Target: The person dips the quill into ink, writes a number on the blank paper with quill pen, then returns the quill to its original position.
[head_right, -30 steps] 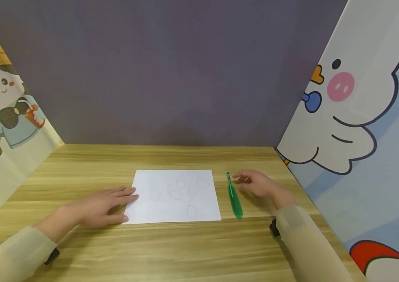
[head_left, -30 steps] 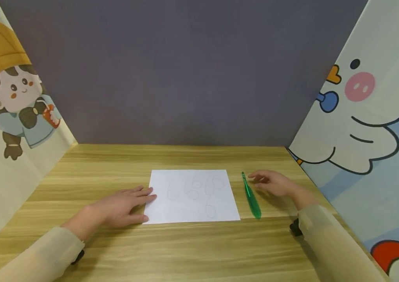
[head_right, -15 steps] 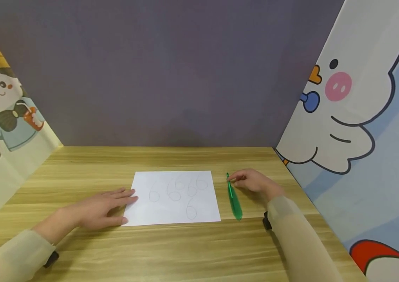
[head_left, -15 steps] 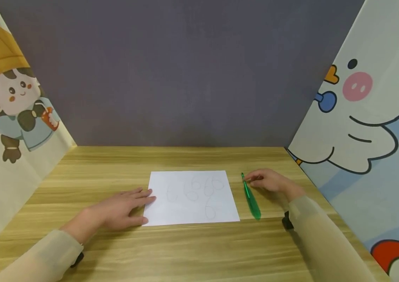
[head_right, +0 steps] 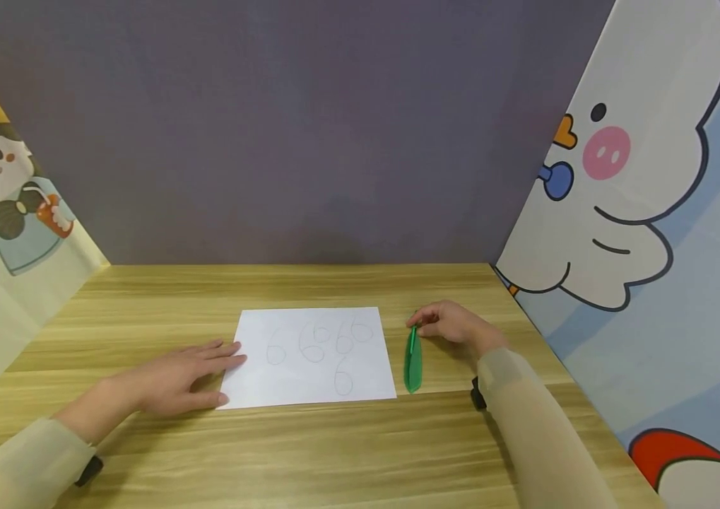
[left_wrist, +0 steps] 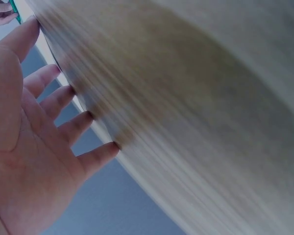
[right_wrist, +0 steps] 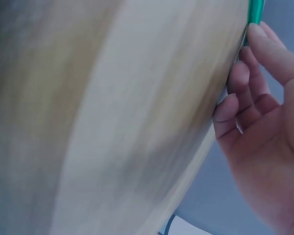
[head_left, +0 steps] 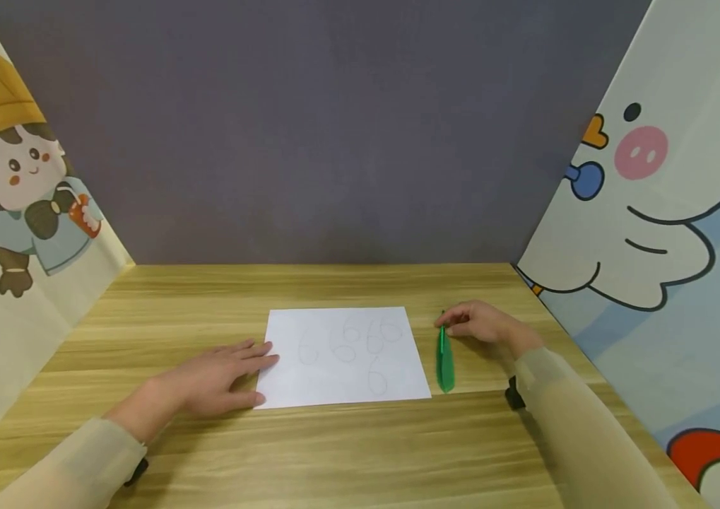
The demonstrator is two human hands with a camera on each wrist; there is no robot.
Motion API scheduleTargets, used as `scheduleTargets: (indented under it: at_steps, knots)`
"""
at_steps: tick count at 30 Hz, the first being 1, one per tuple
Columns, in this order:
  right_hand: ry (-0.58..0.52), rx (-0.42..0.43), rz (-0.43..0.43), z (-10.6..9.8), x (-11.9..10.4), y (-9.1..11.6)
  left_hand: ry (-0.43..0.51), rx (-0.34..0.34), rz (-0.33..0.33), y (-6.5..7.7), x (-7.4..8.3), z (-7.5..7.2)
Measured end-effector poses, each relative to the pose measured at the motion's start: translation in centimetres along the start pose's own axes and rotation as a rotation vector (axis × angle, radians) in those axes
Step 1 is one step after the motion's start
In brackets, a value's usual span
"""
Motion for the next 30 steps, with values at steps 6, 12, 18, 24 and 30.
scheduleTargets:
  at_steps: [6, 12, 18, 24, 30]
  knots:
    - [0.006, 0.010, -0.021, -0.1, -0.2, -0.2, 0.001, -0.002, -0.008, 0.1, 0.0, -0.1]
    - [0.060, 0.021, -0.057, -0.2, -0.5, -0.2, 0.006, -0.006, -0.016, 0.0, 0.0, -0.2]
    - [0.095, 0.030, -0.068, -0.4, -0.7, -0.1, 0.012, -0.007, -0.017, 0.1, 0.1, -0.2]
    - [0.158, 0.060, -0.098, -0.6, -1.0, -0.1, 0.001, -0.003, -0.020, 0.1, 0.1, -0.2]
    - [0.182, 0.069, -0.098, -0.7, -1.0, 0.2, -0.003, 0.003, -0.021, 0.1, 0.1, -0.1]
Point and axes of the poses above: each hand's wrist, its own y-axis away from the middle knuckle, its own z-axis out of the palm, x = y × z, the point moved 8 cm from there along -y, towards the middle knuckle, and after that the axes turned 3 degrees about x, right-handed, at the moved point
